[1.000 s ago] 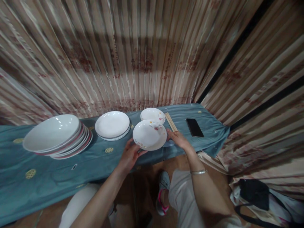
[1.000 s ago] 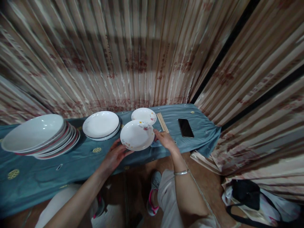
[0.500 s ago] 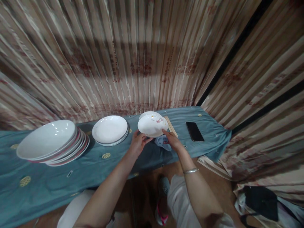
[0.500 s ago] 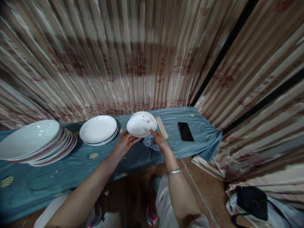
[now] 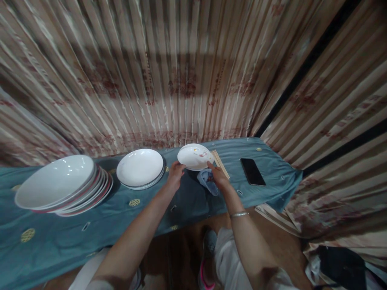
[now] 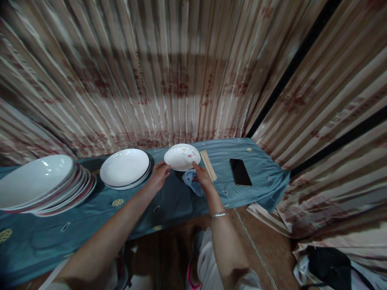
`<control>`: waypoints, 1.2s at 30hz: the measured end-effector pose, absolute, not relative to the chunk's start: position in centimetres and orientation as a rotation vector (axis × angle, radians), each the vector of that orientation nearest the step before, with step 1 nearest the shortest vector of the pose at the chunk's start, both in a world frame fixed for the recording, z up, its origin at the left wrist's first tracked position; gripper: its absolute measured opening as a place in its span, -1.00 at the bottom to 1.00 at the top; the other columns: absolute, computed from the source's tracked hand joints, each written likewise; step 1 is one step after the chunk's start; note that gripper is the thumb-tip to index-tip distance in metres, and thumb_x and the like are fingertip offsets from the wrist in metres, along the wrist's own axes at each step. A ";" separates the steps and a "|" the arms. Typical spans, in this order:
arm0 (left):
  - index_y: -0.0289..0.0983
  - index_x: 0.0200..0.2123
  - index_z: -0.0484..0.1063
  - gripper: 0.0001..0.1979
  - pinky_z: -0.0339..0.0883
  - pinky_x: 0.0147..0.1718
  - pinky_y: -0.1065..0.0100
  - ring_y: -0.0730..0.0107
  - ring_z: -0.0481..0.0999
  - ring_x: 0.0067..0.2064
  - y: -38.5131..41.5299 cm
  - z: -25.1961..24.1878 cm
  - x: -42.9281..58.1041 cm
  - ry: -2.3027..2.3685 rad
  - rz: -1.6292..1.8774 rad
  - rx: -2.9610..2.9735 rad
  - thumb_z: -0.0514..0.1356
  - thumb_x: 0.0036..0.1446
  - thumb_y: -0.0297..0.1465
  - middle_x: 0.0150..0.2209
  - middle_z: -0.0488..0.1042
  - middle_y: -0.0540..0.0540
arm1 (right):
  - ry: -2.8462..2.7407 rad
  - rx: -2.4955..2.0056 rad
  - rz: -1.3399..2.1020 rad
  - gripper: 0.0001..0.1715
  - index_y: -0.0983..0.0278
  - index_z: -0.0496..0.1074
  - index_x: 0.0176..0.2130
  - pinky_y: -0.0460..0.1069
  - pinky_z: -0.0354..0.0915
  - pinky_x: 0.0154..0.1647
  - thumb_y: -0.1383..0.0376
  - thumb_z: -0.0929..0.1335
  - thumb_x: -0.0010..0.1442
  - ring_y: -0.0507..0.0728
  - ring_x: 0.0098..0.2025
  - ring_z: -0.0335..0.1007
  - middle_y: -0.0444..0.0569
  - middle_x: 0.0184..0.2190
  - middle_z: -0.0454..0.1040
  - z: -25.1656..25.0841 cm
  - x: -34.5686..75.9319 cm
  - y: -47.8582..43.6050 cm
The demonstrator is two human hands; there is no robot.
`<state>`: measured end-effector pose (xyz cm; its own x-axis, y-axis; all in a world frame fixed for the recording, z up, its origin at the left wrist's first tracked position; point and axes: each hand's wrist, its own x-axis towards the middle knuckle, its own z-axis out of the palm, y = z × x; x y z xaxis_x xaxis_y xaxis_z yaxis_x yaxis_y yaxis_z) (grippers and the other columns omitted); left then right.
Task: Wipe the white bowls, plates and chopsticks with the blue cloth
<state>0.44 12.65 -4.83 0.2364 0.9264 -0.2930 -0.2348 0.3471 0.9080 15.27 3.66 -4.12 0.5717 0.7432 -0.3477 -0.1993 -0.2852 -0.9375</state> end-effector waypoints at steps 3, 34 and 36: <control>-0.21 -0.38 0.37 -0.71 0.16 -0.26 0.31 0.37 0.39 -0.30 13.0 -5.0 0.5 1.022 0.940 0.893 0.26 -0.31 -0.41 -0.45 0.39 0.06 | -0.487 -1.643 0.955 -0.58 0.27 0.35 -0.49 -0.13 0.25 -0.64 -0.02 0.34 0.12 -0.04 -0.66 0.14 -0.22 -0.70 0.23 -4.2 15.2 3.9; -0.27 -0.32 0.40 -0.66 0.29 -0.30 0.33 0.36 0.45 -0.36 14.6 -7.5 1.5 1.132 1.018 0.996 0.36 -0.25 -0.53 -0.49 0.41 0.04 | -0.548 -1.758 0.923 -0.64 0.28 0.32 -0.56 -0.15 0.19 -0.69 0.09 0.38 0.06 -0.07 -0.71 0.08 -0.30 -0.78 0.06 -5.4 15.7 4.7; -0.27 -0.33 0.39 -0.67 0.28 -0.32 0.34 0.38 0.44 -0.38 14.6 -7.5 1.6 1.143 1.017 0.998 0.36 -0.24 -0.53 -0.51 0.41 0.05 | -0.547 -1.755 0.920 -0.64 0.28 0.34 -0.54 -0.15 0.20 -0.68 0.06 0.38 0.05 -0.07 -0.70 0.08 -0.30 -0.77 0.06 -5.4 15.6 4.7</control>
